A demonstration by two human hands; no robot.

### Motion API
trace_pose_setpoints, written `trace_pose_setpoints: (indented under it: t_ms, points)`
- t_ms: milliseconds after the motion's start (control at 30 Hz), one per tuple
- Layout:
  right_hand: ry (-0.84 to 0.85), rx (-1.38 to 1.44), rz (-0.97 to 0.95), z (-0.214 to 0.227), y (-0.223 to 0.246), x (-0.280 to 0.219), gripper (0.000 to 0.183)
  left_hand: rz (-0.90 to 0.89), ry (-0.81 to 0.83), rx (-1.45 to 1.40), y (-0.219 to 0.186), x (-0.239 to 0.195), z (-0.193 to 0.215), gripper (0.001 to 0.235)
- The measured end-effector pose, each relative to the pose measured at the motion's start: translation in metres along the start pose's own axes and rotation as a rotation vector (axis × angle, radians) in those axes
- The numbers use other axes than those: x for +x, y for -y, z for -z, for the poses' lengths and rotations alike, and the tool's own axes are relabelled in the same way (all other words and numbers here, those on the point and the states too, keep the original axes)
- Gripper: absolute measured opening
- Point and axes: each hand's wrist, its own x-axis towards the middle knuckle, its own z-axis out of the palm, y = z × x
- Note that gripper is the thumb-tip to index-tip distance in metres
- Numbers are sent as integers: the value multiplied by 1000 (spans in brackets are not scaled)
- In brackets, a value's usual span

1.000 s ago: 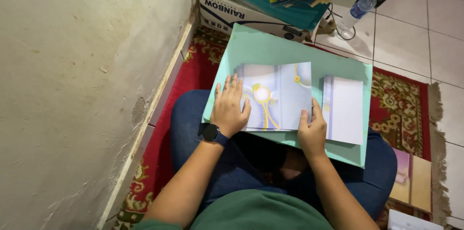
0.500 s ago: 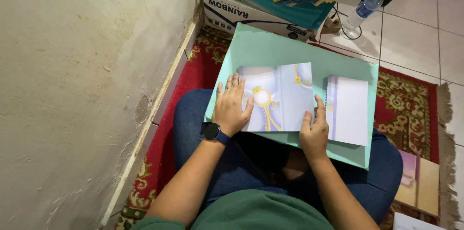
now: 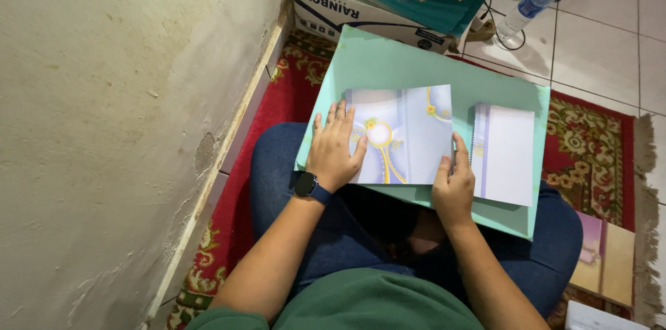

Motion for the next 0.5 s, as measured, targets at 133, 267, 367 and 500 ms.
trace_pose_setpoints:
  t_ms: [133,267,367,500]
  points:
    - [-1,-9,15,-3,-9,2,49,-2,1,-3,0,0,-1,64]
    - [-4,-8,10,-2,-3,0,49,-13,-18,2,2,-1,-3,64]
    - [-9,-14,6,-2,-7,0,50,-16,-22,0,3,-1,-3,64]
    - [-10,-9,5,-6,-22,2,51,-19,-22,3,4,0,-4,63]
